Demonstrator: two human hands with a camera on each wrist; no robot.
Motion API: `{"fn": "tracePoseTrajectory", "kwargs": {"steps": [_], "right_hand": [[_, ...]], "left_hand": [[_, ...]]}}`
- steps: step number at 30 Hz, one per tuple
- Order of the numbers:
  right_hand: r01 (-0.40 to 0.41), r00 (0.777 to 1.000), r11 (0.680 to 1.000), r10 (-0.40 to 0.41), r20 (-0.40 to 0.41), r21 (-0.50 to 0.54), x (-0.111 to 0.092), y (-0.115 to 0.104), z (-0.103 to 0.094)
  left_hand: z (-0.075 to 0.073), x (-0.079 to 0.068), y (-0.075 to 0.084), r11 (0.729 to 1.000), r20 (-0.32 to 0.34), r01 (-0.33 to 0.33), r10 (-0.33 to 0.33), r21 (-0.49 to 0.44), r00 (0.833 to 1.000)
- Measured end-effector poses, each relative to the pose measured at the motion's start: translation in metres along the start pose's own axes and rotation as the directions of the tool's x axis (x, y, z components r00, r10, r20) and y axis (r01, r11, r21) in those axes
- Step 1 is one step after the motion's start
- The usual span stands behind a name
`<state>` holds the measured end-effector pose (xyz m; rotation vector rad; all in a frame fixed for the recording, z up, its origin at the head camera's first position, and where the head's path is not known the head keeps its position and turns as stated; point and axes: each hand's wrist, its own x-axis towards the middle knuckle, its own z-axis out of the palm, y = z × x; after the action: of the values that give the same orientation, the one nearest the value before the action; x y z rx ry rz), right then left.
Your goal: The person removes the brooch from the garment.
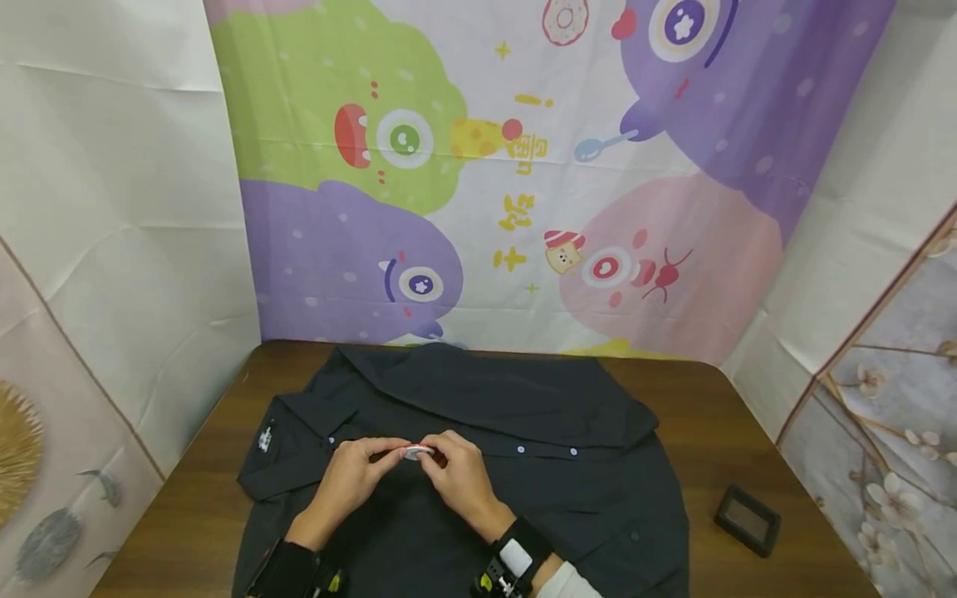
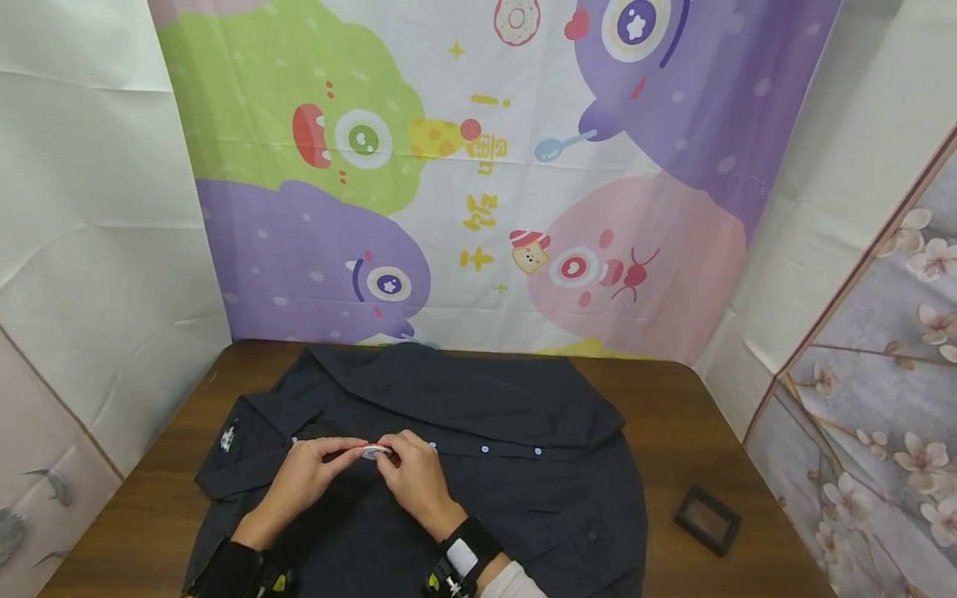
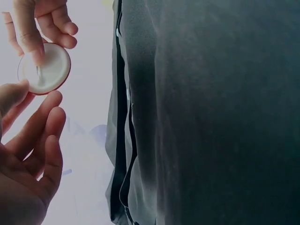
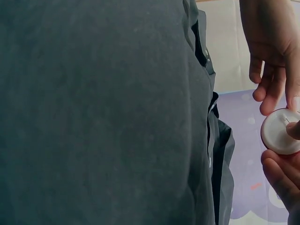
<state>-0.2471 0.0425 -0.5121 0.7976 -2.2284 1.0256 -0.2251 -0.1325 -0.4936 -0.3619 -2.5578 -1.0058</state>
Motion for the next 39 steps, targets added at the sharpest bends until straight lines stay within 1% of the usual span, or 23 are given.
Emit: {"fn": "tracePoseTrajectory", "kwargs": {"steps": [3,9,15,20,28,39], "right_hand": [[0.006,1.0,1.0,-0.006,0.004,0.009,0.0,-0.0003,-0.0004],[-0.005,1.0,1.0,0.004,0.023,0.026,0.0012,0.0003,-0.0009],[-0.024,0.999,0.999,0.022,0.046,0.04,0.0026,0.0005,-0.0023],[-0.038,0.997,0.999,0.036,0.062,0.036,0.0013,0.0011,-0.003],[-0.05,0.996,0.999,0.049,0.073,0.016,0.002,0.0005,-0.0061],[-0.002,0.996,0.997,-0.005,0.092,0.073,0.0025,0.0023,-0.0087]], "left_hand": [[0.0001,0.0,-0.0004,1.0,0.007,0.018,-0.018,-0.004,1.0],[0.0001,0.001,-0.002,0.999,0.024,0.029,-0.029,-0.019,0.999],[0.0003,0.0012,-0.0018,0.999,0.019,0.035,-0.035,-0.024,0.999],[0.0007,0.0004,-0.0006,0.999,0.007,0.032,-0.032,-0.037,0.999],[0.002,0.0003,0.0001,0.997,0.039,0.058,-0.055,-0.059,0.998],[0.002,-0.0004,0.003,0.994,0.025,0.066,-0.064,-0.089,0.998]]}}
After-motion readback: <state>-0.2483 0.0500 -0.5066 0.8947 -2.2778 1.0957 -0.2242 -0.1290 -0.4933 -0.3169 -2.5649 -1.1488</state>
